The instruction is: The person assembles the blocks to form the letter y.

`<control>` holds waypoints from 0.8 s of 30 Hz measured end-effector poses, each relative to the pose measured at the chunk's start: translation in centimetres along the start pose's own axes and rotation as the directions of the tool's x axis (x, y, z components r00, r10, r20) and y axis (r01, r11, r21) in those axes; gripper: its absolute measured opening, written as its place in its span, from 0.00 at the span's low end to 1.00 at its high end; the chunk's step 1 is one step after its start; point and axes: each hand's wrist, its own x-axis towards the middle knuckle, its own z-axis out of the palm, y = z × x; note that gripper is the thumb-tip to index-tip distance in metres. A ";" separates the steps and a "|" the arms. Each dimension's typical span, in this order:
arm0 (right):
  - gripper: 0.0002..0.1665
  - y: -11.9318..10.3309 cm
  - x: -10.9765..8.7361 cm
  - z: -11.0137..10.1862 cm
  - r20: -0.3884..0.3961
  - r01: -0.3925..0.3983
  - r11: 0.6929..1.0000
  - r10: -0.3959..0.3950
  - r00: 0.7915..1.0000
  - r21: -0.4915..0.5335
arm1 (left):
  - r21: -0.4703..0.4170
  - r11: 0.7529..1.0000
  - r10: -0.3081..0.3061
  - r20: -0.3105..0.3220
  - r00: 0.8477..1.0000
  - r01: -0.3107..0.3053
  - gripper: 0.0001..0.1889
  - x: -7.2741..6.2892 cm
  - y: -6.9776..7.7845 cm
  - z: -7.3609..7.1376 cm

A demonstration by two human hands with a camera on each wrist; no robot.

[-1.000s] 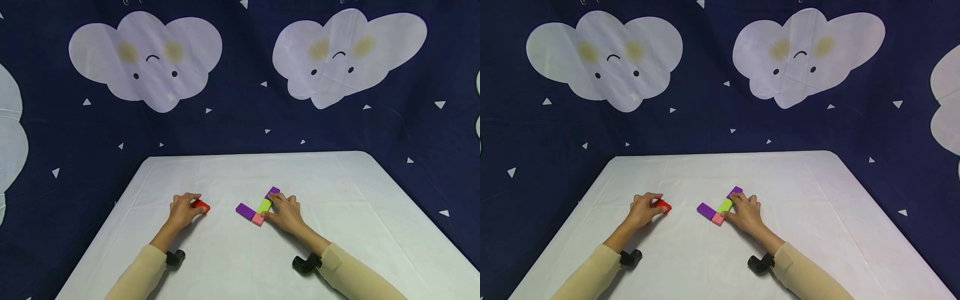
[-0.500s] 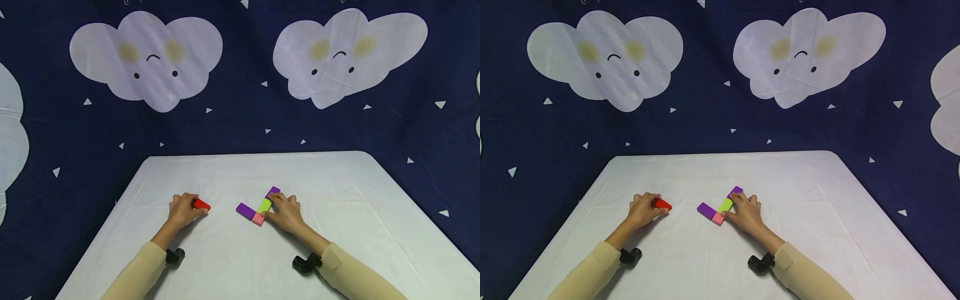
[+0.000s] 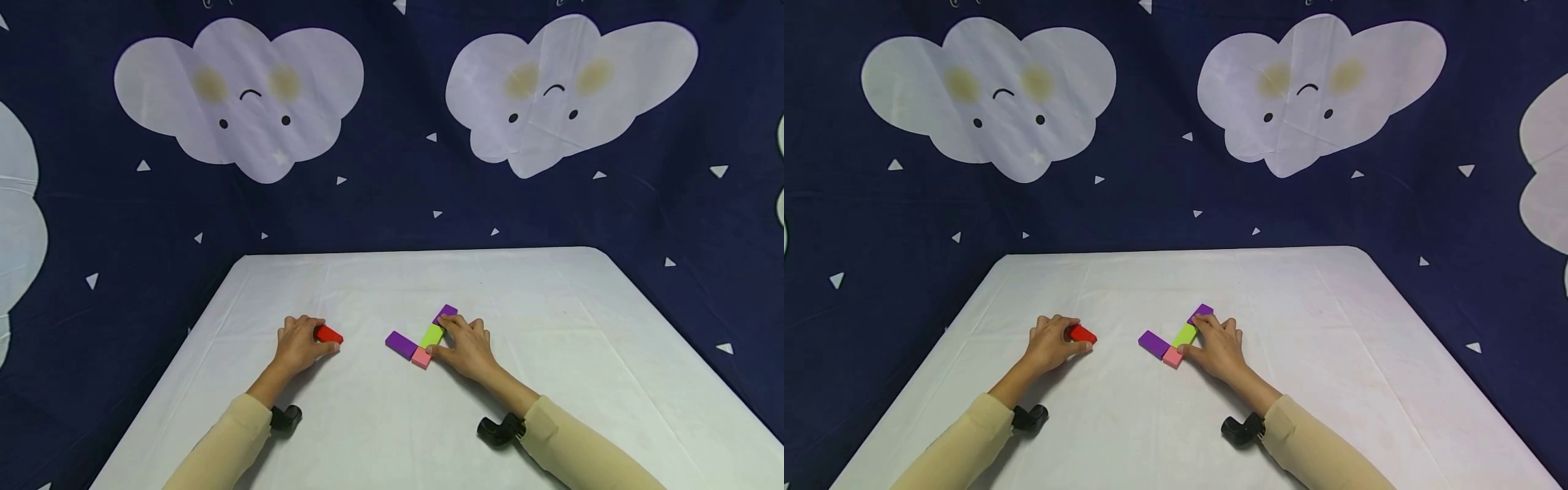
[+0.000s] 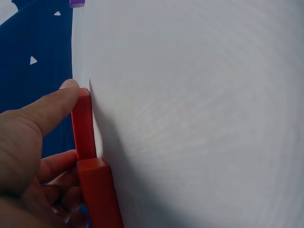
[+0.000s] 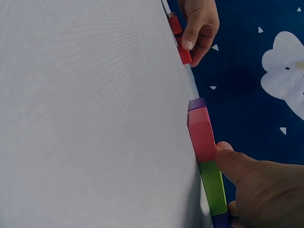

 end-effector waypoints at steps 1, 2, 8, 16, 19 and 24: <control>0.43 0.0 0.0 0.0 0.000 0.000 1.000 0.000 1.000 0.001 | 0.003 1.000 0.001 -0.002 1.000 -0.001 0.33 0.0 0.0 0.0; 0.43 0.0 0.0 0.0 0.000 0.000 1.000 0.000 1.000 0.001 | 0.006 1.000 0.002 -0.002 1.000 -0.002 0.33 0.0 0.0 0.0; 0.43 0.0 0.1 0.0 0.000 -0.002 1.000 0.002 1.000 0.007 | -0.059 0.998 -0.010 -0.011 1.000 0.009 0.34 0.1 0.2 0.1; 0.43 0.1 0.1 0.1 -0.007 0.007 1.000 -0.007 1.000 0.007 | -0.207 0.977 -0.063 -0.028 0.998 0.056 0.33 0.8 1.6 0.6; 0.42 0.1 0.1 0.1 -0.013 0.012 1.000 -0.012 1.000 0.007 | -0.215 0.976 -0.045 -0.045 0.998 0.035 0.33 1.1 2.3 1.1; 0.42 0.1 0.0 0.2 -0.021 0.019 1.000 -0.019 1.000 0.007 | -0.193 0.981 -0.029 -0.019 0.999 0.025 0.34 1.6 3.5 2.0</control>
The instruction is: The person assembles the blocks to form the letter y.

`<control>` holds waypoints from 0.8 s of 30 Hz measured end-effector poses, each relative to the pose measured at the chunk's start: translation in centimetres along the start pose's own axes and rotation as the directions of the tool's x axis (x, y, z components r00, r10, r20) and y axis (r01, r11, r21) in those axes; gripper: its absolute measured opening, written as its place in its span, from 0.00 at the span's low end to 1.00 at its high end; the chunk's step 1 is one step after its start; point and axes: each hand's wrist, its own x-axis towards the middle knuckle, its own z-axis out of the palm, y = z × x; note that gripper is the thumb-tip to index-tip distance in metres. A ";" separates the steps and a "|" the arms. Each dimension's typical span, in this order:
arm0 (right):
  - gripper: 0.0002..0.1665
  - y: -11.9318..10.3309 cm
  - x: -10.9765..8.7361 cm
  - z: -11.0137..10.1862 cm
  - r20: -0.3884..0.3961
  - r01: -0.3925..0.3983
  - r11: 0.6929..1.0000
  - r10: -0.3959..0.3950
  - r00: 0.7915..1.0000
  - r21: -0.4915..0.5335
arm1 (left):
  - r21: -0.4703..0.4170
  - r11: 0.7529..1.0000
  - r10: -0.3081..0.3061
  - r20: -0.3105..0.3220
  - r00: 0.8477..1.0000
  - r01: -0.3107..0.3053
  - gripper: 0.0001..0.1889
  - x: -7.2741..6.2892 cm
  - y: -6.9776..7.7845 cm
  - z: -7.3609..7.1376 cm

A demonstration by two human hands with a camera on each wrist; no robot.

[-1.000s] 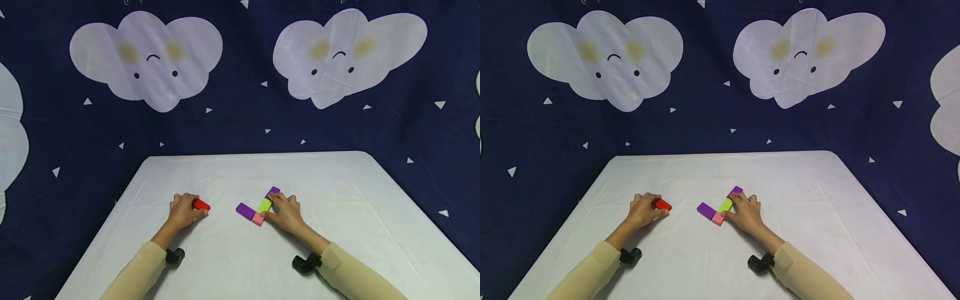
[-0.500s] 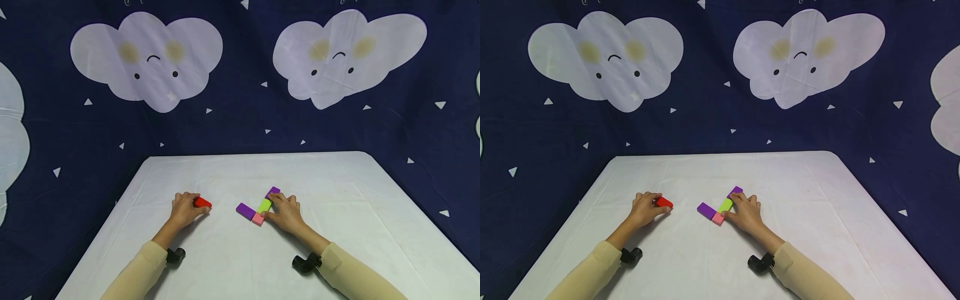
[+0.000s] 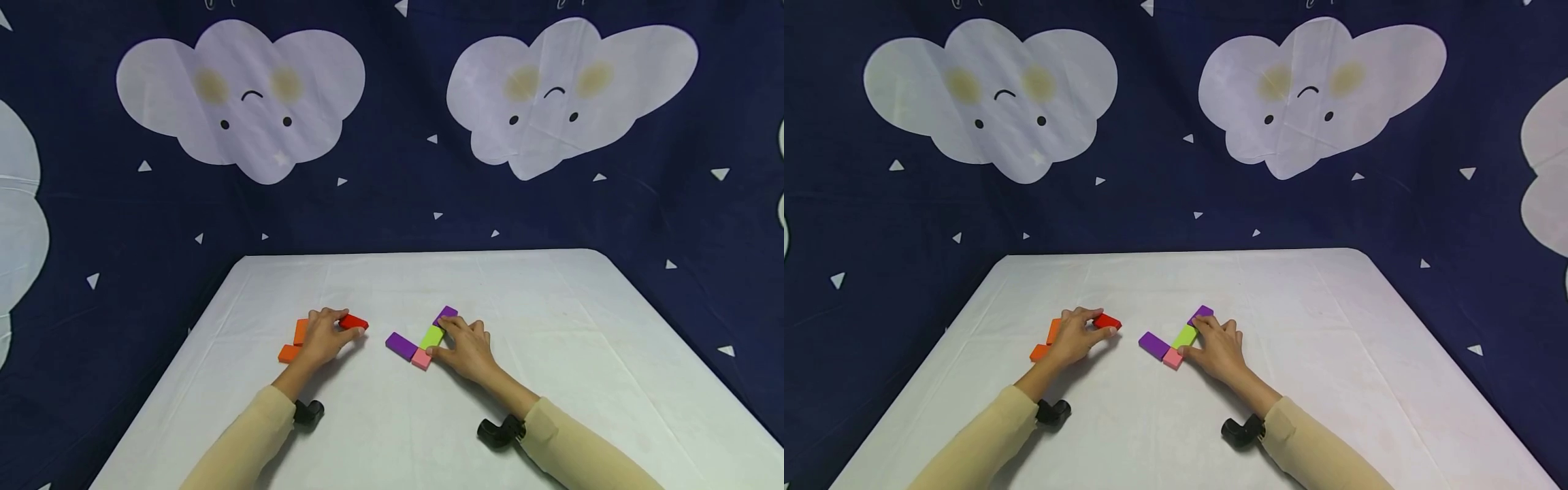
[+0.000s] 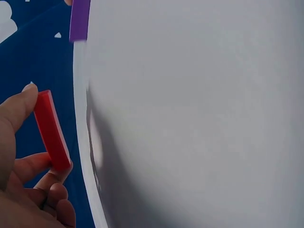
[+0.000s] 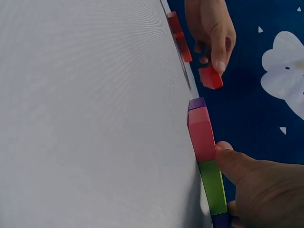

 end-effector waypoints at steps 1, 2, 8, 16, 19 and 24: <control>0.42 0.0 0.0 0.0 0.000 0.000 1.000 0.000 1.000 0.000 | 0.004 1.000 0.000 0.009 1.000 0.000 0.34 0.1 0.2 0.2; 0.42 0.0 0.0 0.0 0.001 0.000 1.000 0.000 1.000 0.000 | 0.006 1.000 0.002 0.016 1.000 -0.002 0.34 0.2 0.4 0.4; 0.42 0.0 0.0 0.0 -0.002 0.000 1.000 0.000 1.000 0.002 | -0.006 1.000 0.024 0.035 0.999 -0.024 0.32 0.5 1.4 1.4; 0.43 -0.1 -0.1 -0.1 -0.003 -0.001 1.000 0.002 1.000 0.005 | -0.005 0.999 0.045 0.068 0.997 -0.044 0.33 0.8 2.1 2.2; 0.43 -0.1 -0.1 -0.1 0.001 -0.005 1.000 0.005 1.000 0.005 | 0.003 0.999 0.041 0.083 0.996 -0.041 0.33 0.9 2.3 2.3; 0.43 -0.1 -0.1 -0.1 0.006 -0.008 1.000 0.008 1.000 0.003 | 0.039 0.997 0.058 0.087 0.995 -0.061 0.32 1.0 2.4 2.6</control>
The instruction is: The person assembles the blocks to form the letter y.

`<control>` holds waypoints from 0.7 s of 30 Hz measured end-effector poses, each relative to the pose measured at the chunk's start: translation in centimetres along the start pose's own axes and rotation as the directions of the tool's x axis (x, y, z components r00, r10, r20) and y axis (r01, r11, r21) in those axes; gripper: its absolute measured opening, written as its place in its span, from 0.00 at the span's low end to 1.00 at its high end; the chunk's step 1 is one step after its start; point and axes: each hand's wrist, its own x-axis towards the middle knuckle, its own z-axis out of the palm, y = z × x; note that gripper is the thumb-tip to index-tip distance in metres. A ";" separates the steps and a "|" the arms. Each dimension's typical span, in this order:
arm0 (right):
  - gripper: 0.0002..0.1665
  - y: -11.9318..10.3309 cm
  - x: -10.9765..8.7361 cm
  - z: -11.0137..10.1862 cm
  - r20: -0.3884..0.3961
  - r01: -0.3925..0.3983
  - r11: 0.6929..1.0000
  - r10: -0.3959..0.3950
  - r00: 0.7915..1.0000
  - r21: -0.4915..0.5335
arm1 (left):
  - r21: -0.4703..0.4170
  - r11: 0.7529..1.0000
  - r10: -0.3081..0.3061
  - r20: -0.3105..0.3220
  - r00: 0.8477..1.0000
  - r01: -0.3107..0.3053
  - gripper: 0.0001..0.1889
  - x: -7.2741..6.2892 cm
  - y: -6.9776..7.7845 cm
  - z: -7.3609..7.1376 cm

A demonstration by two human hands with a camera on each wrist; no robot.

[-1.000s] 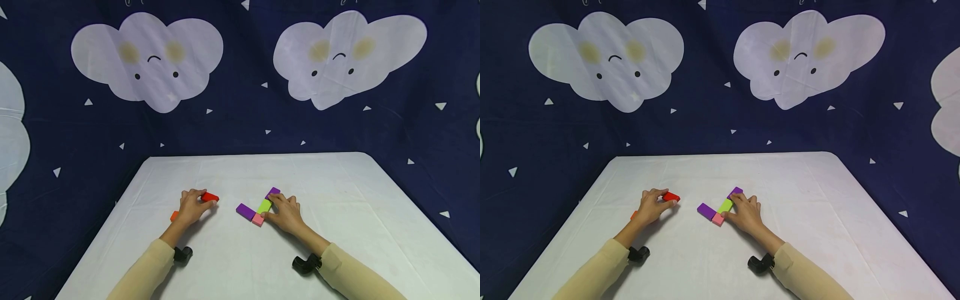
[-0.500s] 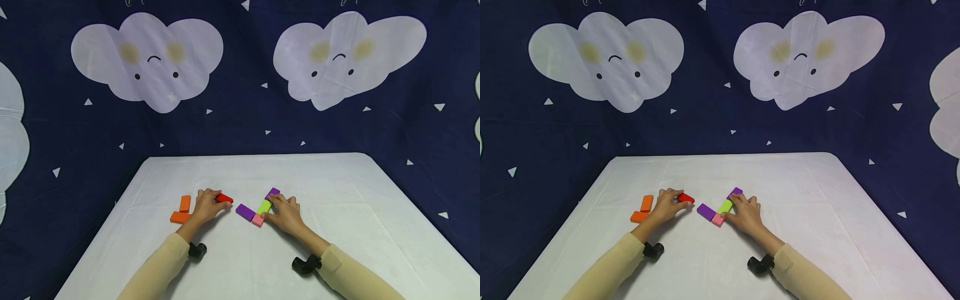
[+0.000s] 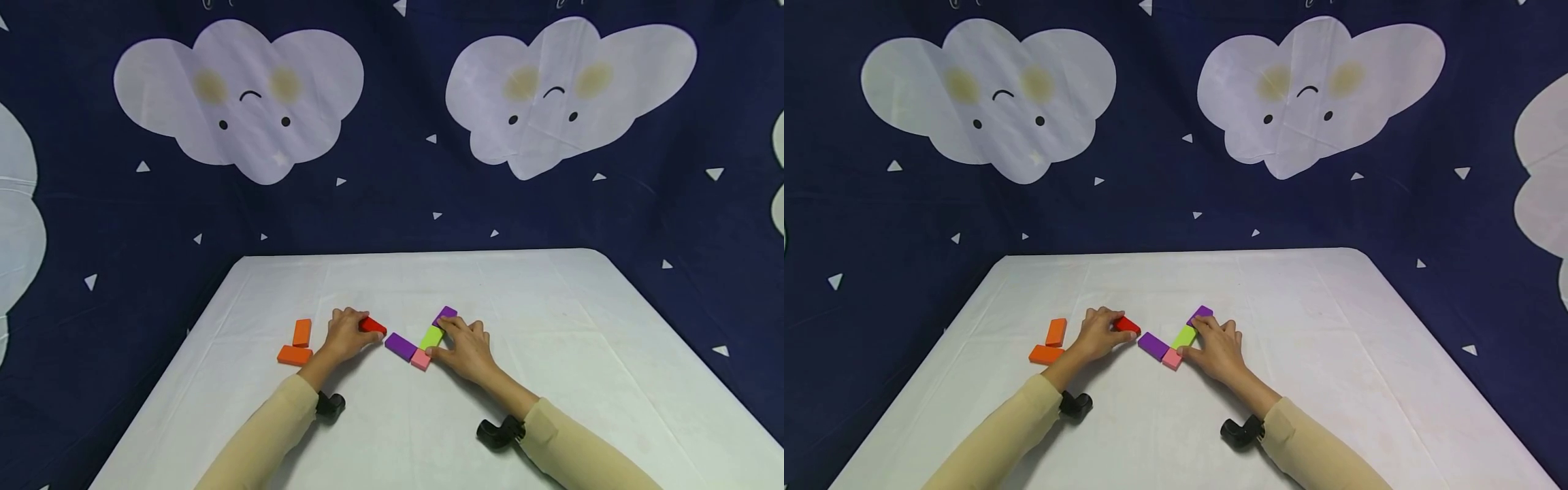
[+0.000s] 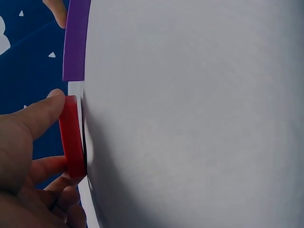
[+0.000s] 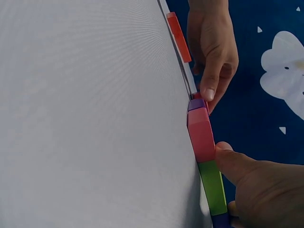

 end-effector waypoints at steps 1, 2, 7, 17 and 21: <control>0.43 0.0 0.0 0.0 0.000 0.000 1.000 0.000 1.000 -0.001 | 0.011 1.000 0.007 0.000 1.000 -0.007 0.31 0.0 0.0 0.0; 0.43 0.0 0.0 -0.1 0.000 -0.001 1.000 0.001 1.000 -0.001 | 0.027 1.000 0.015 -0.001 1.000 -0.015 0.31 0.0 0.1 0.0; 0.42 -0.1 -0.1 -0.1 0.000 -0.002 1.000 0.002 1.000 0.000 | 0.066 0.997 0.026 0.003 1.000 -0.026 0.32 0.1 0.2 0.1; 0.43 -0.1 -0.1 0.0 -0.002 -0.009 1.000 0.009 1.000 -0.004 | -0.076 0.997 -0.020 -0.005 1.000 0.020 0.29 0.0 -0.5 -0.3; 0.43 -0.1 -0.1 0.0 0.001 -0.011 1.000 0.011 1.000 -0.005 | -0.150 0.987 -0.051 0.004 0.999 0.051 0.27 0.1 -1.0 -0.6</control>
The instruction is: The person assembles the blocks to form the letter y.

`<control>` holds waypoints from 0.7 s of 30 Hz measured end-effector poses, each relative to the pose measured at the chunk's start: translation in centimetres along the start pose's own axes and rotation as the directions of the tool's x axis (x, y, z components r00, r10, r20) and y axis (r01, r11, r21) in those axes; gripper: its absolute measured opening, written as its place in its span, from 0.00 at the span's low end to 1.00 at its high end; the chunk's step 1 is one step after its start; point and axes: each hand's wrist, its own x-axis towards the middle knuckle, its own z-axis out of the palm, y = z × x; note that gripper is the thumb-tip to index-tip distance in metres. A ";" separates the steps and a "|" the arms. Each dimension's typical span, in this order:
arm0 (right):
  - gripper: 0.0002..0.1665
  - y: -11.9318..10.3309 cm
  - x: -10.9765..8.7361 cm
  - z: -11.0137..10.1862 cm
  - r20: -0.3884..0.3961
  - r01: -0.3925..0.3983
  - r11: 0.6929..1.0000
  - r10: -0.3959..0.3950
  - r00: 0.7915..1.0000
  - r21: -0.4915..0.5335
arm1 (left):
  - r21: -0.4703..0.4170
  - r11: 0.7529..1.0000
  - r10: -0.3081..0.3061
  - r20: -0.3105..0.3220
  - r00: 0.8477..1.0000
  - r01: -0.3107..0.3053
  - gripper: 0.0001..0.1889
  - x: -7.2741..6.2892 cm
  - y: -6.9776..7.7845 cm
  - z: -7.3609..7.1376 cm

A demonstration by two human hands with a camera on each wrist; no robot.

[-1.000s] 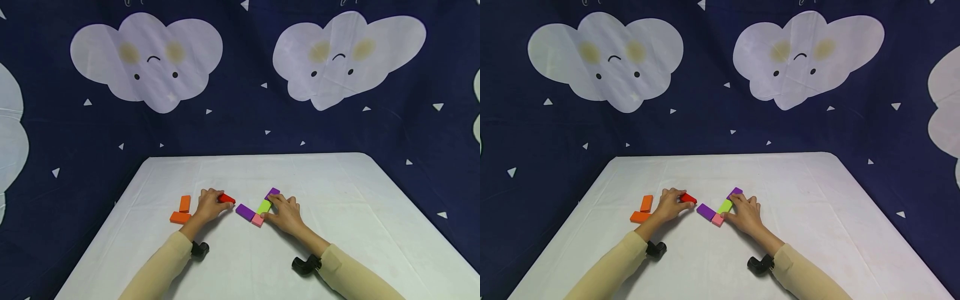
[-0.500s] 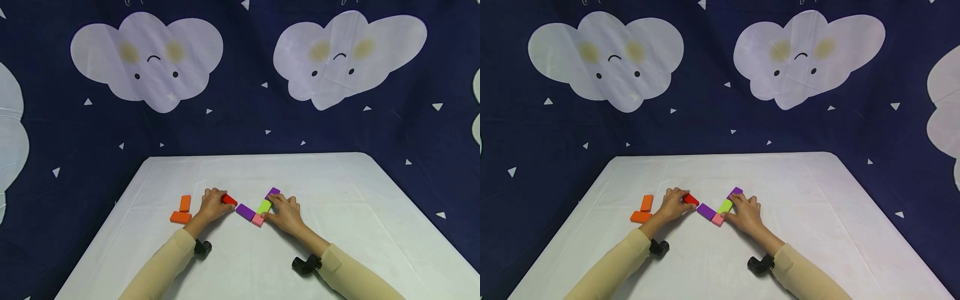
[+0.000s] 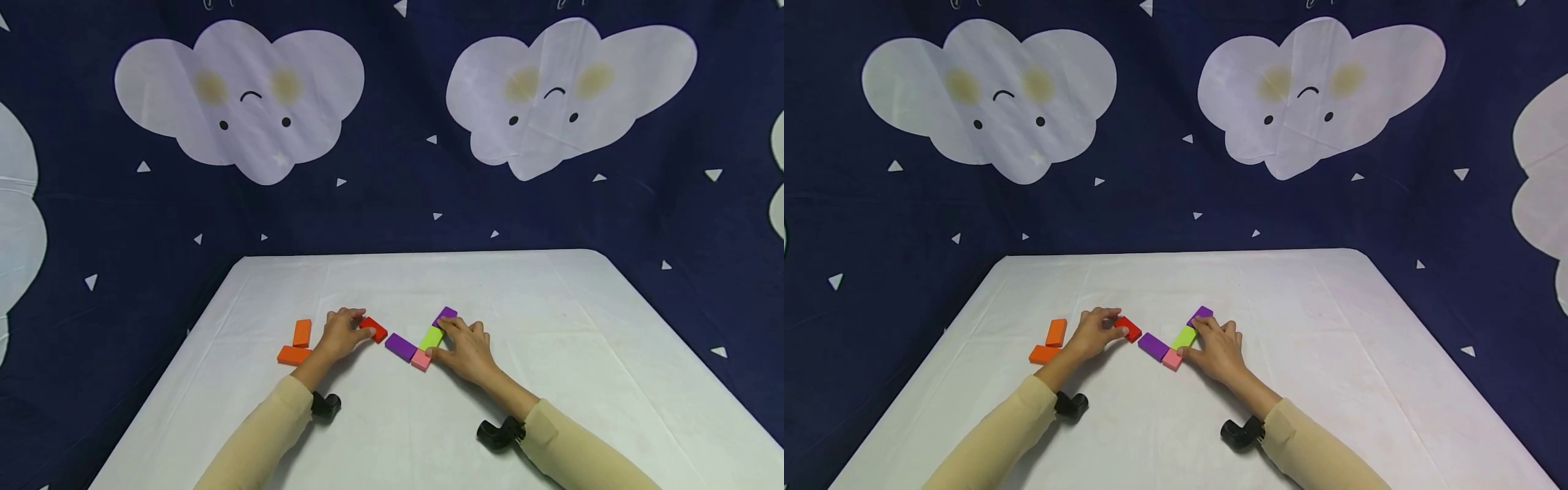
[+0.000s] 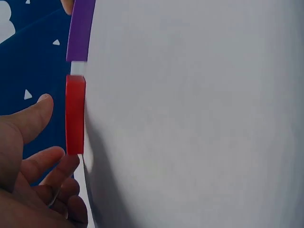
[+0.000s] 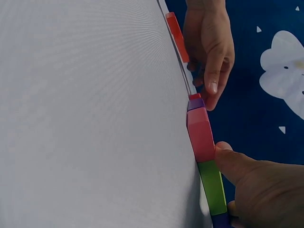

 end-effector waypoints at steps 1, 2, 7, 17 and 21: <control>0.43 0.0 0.0 0.0 0.000 0.000 1.000 0.000 1.000 0.001 | -0.019 1.000 -0.011 0.004 1.000 0.011 0.27 0.0 -0.1 -0.1; 0.43 0.0 0.0 0.0 0.000 0.000 1.000 0.000 1.000 0.001 | -0.036 0.999 -0.023 0.011 1.000 0.023 0.26 0.0 -0.2 -0.2; 0.42 0.0 0.0 0.0 0.004 0.003 1.000 -0.003 1.000 -0.002 | -0.101 0.993 -0.059 0.018 0.998 0.060 0.23 0.1 -0.7 -0.5; 0.42 0.1 0.1 0.0 0.000 0.007 1.000 -0.007 1.000 0.002 | -0.148 0.988 -0.028 0.035 0.999 0.032 0.18 0.9 -1.1 -0.4; 0.43 0.2 0.2 0.1 0.004 0.007 1.000 -0.007 1.000 0.001 | -0.158 0.987 -0.031 0.044 0.999 0.038 0.17 1.0 -1.1 -0.4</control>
